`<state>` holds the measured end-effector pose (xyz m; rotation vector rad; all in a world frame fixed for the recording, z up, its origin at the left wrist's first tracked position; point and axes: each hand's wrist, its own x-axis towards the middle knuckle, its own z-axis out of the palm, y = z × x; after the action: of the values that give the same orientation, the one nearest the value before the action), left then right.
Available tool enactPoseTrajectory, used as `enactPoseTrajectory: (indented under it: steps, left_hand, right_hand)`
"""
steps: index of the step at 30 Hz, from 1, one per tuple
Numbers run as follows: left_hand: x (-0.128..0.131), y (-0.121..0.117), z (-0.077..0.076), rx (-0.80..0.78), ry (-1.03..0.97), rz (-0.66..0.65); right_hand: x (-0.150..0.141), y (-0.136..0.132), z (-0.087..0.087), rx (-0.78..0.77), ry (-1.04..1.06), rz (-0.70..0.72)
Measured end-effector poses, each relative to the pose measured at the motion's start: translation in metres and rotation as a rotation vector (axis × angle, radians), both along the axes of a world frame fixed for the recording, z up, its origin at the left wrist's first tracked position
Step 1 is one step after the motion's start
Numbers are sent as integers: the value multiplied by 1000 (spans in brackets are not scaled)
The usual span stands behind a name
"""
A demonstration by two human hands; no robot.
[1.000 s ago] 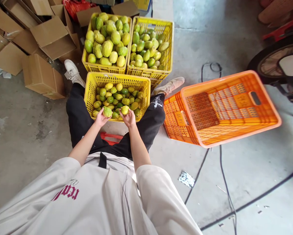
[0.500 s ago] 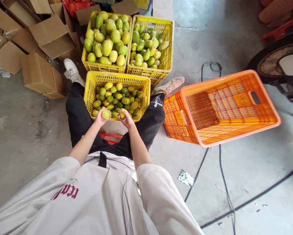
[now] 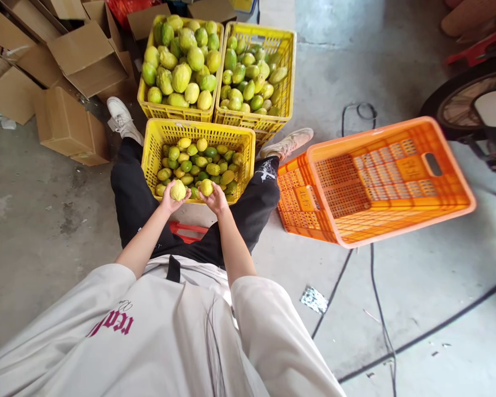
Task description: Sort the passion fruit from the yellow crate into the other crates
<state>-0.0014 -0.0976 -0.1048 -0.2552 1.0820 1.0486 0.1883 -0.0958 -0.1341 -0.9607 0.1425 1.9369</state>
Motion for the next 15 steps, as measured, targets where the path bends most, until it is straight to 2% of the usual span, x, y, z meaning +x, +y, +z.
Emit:
enactPoseTrajectory:
  steps: [4, 8, 15]
  left_hand:
    - [2, -1, 0, -15, 5, -32]
    - [0, 0, -1, -9, 2, -37]
    - [0, 1, 4, 18, -49, 17]
  right_hand:
    - [-3, -1, -5, -55, -114, 12]
    - [-6, -1, -10, -24, -169, 48]
    - [-4, 1, -10, -29, -42, -50]
